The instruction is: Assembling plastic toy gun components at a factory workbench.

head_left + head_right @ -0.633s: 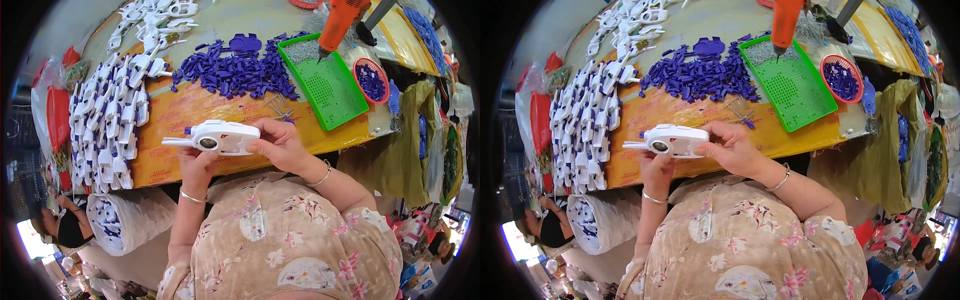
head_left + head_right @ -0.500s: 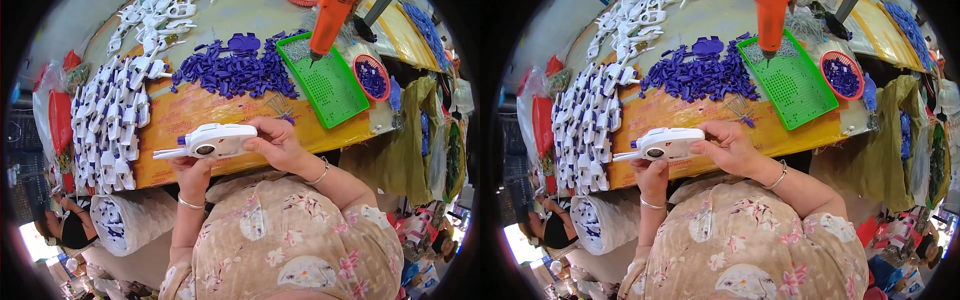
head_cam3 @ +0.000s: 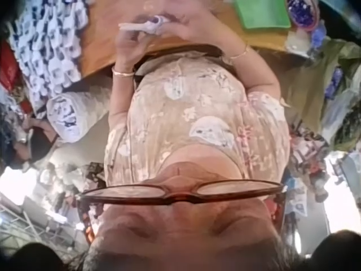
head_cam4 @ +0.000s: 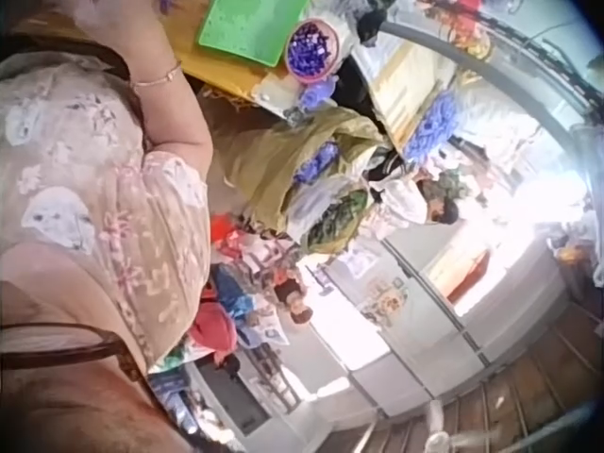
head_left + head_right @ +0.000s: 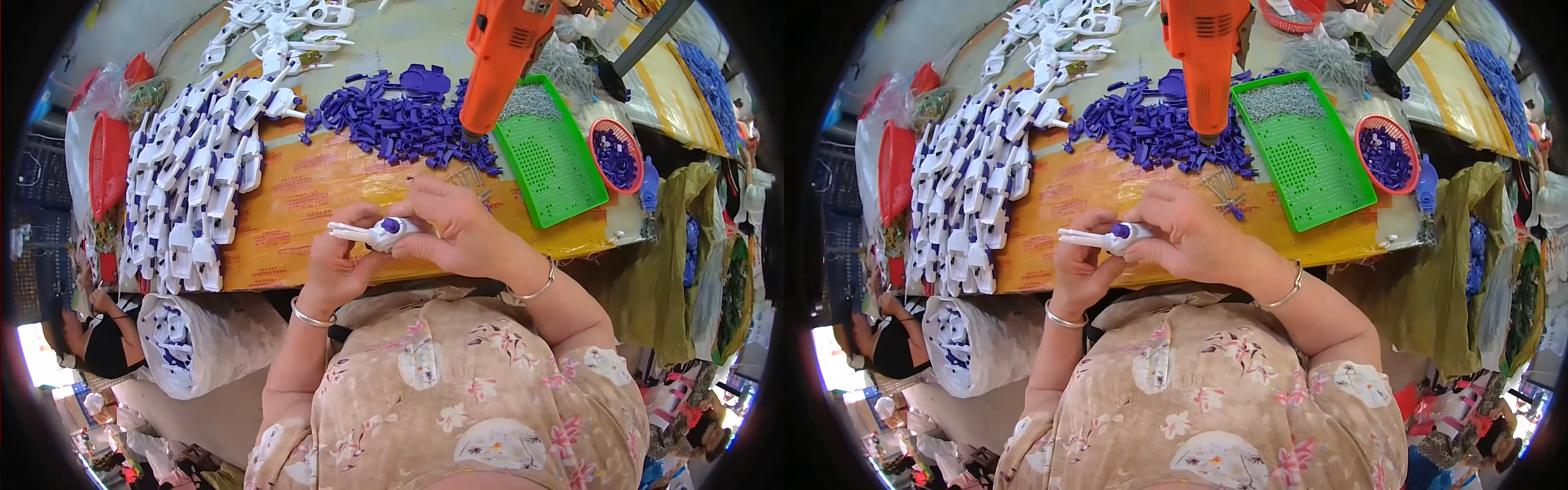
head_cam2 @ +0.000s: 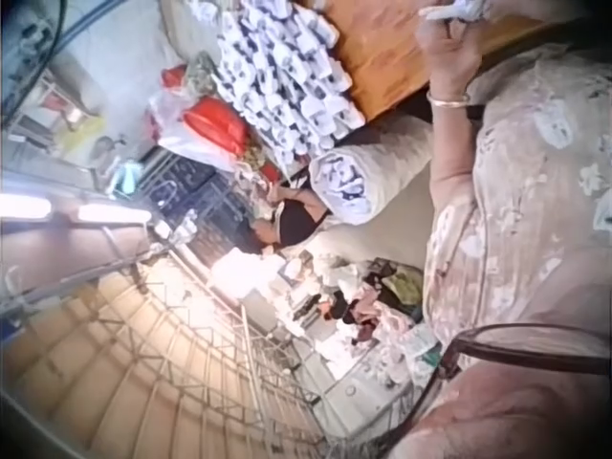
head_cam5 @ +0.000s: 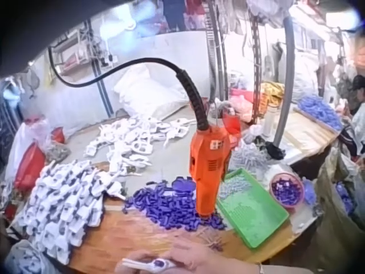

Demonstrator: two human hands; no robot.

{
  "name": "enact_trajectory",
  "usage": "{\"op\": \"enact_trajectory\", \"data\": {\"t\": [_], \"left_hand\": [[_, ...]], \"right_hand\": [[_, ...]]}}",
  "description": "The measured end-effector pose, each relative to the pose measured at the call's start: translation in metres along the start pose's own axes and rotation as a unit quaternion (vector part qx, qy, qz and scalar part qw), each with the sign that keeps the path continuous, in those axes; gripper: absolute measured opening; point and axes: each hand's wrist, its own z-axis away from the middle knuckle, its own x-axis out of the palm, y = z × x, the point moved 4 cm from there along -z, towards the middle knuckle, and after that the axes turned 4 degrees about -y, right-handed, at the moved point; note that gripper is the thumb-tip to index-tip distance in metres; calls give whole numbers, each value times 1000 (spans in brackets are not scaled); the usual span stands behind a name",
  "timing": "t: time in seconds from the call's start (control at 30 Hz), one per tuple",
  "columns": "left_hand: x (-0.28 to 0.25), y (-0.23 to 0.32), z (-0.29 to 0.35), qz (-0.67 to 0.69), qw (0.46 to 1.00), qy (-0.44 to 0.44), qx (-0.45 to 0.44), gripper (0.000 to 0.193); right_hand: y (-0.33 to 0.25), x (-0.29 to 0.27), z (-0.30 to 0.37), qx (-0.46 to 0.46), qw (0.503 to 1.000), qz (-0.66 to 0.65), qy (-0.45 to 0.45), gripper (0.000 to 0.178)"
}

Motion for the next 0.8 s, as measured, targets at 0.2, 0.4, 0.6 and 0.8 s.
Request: {"op": "enact_trajectory", "data": {"t": [0.2,0.4,0.6,0.8], "left_hand": [[-2,15,-6,-132,990,-13,39,52],[10,-1,-4,152,984,-20,-87,71],[27,-13,9,137,982,30,-126,35],[17,-17,11,213,964,25,-157,31]], "right_hand": [[10,8,3,-34,998,-28,53,25],[58,21,8,128,845,-468,223,9],[70,33,14,157,788,-541,250,13],[68,30,16,169,875,-433,136,17]]}}
